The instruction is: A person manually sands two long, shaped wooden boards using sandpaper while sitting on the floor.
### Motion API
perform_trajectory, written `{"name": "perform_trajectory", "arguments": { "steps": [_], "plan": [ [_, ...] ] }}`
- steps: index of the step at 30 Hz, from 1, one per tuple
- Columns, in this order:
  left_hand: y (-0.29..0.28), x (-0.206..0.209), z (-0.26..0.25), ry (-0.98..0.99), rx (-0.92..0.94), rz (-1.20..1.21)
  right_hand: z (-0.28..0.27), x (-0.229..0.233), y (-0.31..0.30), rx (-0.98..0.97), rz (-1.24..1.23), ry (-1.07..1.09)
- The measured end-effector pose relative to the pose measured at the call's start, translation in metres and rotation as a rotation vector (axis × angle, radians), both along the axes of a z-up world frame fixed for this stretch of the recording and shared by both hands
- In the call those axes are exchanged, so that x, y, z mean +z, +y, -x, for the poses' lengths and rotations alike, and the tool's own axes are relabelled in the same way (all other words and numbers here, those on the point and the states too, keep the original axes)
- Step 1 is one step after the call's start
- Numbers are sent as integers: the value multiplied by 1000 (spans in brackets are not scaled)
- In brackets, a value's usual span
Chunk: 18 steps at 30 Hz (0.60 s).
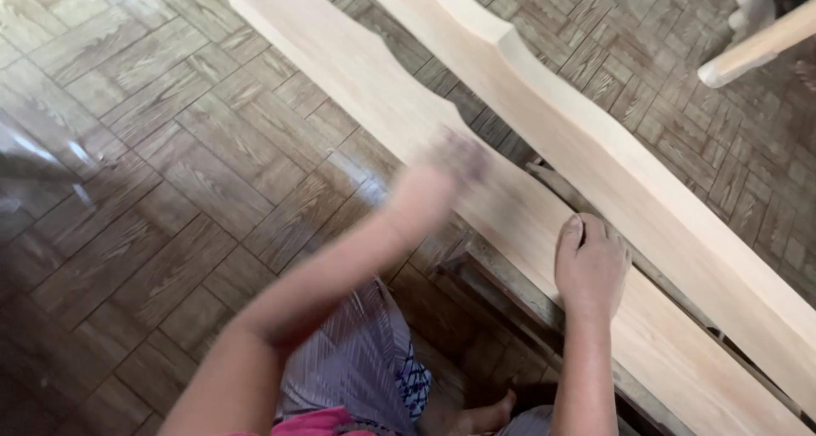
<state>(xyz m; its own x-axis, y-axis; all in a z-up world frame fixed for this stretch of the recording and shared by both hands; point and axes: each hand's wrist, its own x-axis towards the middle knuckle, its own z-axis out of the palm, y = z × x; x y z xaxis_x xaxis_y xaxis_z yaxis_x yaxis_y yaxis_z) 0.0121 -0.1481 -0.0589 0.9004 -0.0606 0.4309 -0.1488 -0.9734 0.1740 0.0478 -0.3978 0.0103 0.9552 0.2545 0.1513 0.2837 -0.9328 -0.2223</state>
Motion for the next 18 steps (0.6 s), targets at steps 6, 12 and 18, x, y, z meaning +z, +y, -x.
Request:
{"name": "perform_trajectory", "arguments": {
  "steps": [6,12,18],
  "plan": [
    [-48,31,26,-196,-544,256,1,-2,-1,-17,-30,11],
    [134,107,25,393,283,683,-4,-7,-4,-14,22,9],
    [288,42,-18,115,655,295,-7,-12,-6,-16,25,-14]
  ]
}}
